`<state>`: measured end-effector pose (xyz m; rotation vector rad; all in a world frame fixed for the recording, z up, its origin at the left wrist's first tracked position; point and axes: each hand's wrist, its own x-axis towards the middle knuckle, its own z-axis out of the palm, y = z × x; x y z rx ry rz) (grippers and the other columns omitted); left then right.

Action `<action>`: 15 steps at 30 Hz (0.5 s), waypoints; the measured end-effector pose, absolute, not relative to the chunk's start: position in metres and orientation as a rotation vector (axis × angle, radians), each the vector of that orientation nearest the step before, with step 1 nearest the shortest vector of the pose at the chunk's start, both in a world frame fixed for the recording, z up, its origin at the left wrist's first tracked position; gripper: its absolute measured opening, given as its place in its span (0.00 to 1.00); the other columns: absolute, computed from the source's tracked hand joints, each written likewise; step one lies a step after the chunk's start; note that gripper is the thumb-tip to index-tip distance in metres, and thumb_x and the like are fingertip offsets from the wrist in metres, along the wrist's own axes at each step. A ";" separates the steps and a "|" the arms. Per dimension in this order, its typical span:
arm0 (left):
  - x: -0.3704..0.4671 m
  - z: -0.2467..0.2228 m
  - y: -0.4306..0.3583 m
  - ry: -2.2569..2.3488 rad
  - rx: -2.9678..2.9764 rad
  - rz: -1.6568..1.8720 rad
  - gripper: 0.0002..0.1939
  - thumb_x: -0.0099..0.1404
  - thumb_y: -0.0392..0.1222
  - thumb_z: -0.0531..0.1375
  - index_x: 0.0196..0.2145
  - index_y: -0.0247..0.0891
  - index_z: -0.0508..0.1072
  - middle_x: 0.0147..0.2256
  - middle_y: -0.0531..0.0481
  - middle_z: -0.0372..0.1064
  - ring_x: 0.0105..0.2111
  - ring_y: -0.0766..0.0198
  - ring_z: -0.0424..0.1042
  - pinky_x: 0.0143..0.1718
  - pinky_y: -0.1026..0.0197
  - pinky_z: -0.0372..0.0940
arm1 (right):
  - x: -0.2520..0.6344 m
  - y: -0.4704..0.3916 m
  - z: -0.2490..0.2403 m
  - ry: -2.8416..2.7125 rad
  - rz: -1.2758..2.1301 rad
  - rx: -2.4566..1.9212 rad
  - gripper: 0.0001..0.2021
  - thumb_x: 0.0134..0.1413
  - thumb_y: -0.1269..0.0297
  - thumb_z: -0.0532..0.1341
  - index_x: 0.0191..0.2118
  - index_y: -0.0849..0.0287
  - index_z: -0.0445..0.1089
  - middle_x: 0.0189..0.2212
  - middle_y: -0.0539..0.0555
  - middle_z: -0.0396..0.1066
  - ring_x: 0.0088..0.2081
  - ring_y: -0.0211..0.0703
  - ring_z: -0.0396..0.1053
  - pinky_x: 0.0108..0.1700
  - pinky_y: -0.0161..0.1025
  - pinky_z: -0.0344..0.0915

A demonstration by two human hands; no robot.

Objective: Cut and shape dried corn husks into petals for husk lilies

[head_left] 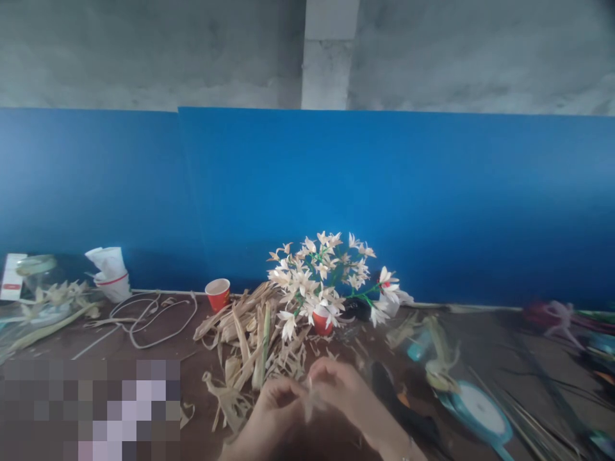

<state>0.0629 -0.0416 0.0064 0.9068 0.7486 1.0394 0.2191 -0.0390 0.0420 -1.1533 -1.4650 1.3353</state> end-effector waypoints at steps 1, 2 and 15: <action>0.063 0.006 -0.042 0.745 0.921 1.030 0.15 0.43 0.48 0.70 0.19 0.33 0.73 0.11 0.60 0.58 0.09 0.79 0.49 0.12 0.71 0.46 | 0.220 -0.040 0.043 -1.479 1.354 -1.136 0.07 0.43 0.62 0.62 0.26 0.60 0.70 0.25 0.47 0.64 0.27 0.35 0.59 0.30 0.31 0.55; 0.062 0.006 -0.042 0.744 0.936 1.023 0.15 0.44 0.48 0.70 0.19 0.33 0.73 0.11 0.59 0.59 0.09 0.79 0.49 0.12 0.71 0.46 | 0.220 -0.041 0.045 -1.482 1.375 -1.127 0.07 0.43 0.61 0.63 0.25 0.60 0.69 0.25 0.47 0.64 0.27 0.35 0.59 0.30 0.31 0.55; 0.060 0.006 -0.042 0.763 0.997 0.936 0.14 0.44 0.48 0.69 0.19 0.34 0.74 0.12 0.58 0.61 0.10 0.78 0.51 0.13 0.71 0.48 | 0.219 -0.043 0.047 -1.418 1.512 -1.233 0.07 0.41 0.64 0.62 0.22 0.60 0.65 0.19 0.45 0.61 0.23 0.33 0.57 0.27 0.30 0.53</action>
